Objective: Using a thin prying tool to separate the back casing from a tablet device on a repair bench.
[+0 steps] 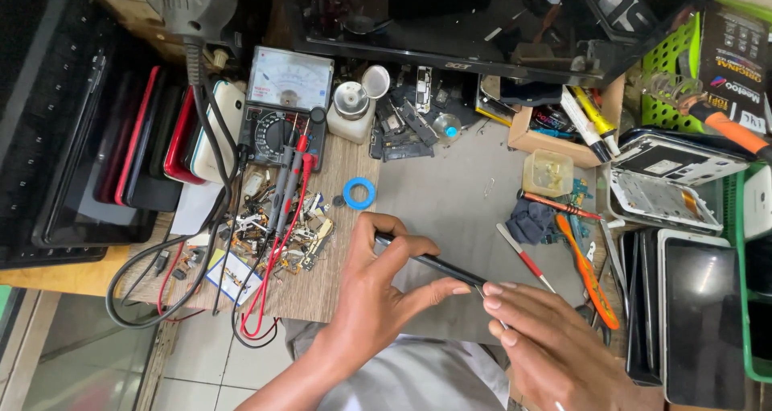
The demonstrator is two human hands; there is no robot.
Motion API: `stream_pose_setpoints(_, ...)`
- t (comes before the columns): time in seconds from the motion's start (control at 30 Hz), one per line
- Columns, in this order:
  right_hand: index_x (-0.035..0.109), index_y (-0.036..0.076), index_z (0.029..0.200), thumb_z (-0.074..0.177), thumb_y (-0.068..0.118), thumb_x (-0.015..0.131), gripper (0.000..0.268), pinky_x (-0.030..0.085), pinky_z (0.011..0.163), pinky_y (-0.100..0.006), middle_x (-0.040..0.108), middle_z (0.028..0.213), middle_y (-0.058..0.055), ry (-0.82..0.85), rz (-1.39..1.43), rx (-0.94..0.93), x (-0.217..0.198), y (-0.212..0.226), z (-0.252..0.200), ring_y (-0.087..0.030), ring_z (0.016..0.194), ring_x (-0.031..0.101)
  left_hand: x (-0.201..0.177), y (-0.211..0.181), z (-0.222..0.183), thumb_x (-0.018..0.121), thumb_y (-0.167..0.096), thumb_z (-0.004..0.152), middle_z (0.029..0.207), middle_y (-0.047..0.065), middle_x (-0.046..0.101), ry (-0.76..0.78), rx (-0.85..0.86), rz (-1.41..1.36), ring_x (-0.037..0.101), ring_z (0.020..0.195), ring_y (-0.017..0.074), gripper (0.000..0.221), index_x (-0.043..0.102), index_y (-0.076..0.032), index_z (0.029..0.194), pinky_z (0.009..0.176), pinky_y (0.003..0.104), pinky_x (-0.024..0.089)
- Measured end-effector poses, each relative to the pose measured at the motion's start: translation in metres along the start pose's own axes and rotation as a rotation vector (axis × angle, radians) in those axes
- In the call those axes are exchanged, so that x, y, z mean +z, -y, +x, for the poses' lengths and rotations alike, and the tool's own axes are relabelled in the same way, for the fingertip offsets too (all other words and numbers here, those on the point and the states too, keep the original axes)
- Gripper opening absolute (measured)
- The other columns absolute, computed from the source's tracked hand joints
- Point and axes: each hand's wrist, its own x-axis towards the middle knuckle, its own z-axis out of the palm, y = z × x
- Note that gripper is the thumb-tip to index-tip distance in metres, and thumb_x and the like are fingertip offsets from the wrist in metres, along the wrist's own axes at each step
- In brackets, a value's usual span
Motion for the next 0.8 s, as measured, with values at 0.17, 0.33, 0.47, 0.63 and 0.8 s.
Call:
stream_pose_setpoints(0.17, 0.053, -0.003, 0.119, 0.095, -0.006, 0.061, 0.025, 0.068, 0.102, -0.055, 0.066, 0.124, -0.022, -0.302, -0.117, -0.152, 0.018, 0.009, 0.016, -0.043, 0.117, 0.074, 0.001, 0.001, -0.001, 0.088, -0.035, 0.077, 0.102, 0.008, 0.045, 0.0, -0.01, -0.01, 0.056, 0.096, 0.0201, 0.039, 0.069, -0.013, 0.103, 0.087, 0.03, 0.047)
stream_pose_setpoints(0.33, 0.058, 0.0, 0.111, 0.095, -0.004, 0.059, 0.016, 0.069, 0.096, -0.053, 0.07, 0.116, -0.019, -0.341, -0.214, -0.21, 0.025, 0.002, 0.016, -0.04, 0.108, 0.077, 0.0, 0.0, 0.0, 0.087, -0.037, 0.078, 0.102, 0.008, 0.046, 0.002, -0.007, 0.002, 0.057, 0.097, 0.0208, 0.039, 0.069, -0.013, 0.105, 0.089, 0.031, 0.047)
stream_pose_setpoints(0.47, 0.063, 0.0, 0.107, 0.091, -0.002, 0.065, 0.016, 0.072, 0.095, -0.048, 0.072, 0.113, -0.02, -0.423, -0.005, -0.011, 0.018, 0.012, 0.018, -0.038, 0.108, 0.08, 0.0, 0.002, -0.001, 0.086, -0.037, 0.078, 0.103, 0.008, 0.045, 0.017, -0.021, -0.01, 0.057, 0.097, 0.0205, 0.039, 0.07, -0.013, 0.104, 0.088, 0.031, 0.047)
stream_pose_setpoints(0.63, 0.06, 0.003, 0.116, 0.093, -0.004, 0.058, 0.024, 0.069, 0.095, -0.028, 0.072, 0.128, -0.026, -0.451, 0.482, 0.441, 0.008, 0.022, 0.005, -0.042, 0.129, 0.077, 0.001, 0.002, -0.001, 0.086, -0.039, 0.079, 0.103, 0.008, 0.046, 0.009, -0.024, -0.01, 0.058, 0.098, 0.0208, 0.04, 0.07, -0.013, 0.105, 0.09, 0.03, 0.048)
stream_pose_setpoints(0.8, 0.05, 0.006, 0.109, 0.094, -0.007, 0.057, 0.021, 0.077, 0.083, -0.034, 0.075, 0.109, -0.024, -0.432, 0.348, 0.276, 0.01, 0.015, 0.027, -0.036, 0.106, 0.085, 0.0, 0.001, 0.0, 0.085, -0.039, 0.079, 0.104, 0.007, 0.045, 0.019, -0.028, 0.004, 0.057, 0.098, 0.021, 0.039, 0.07, -0.014, 0.105, 0.09, 0.031, 0.046)
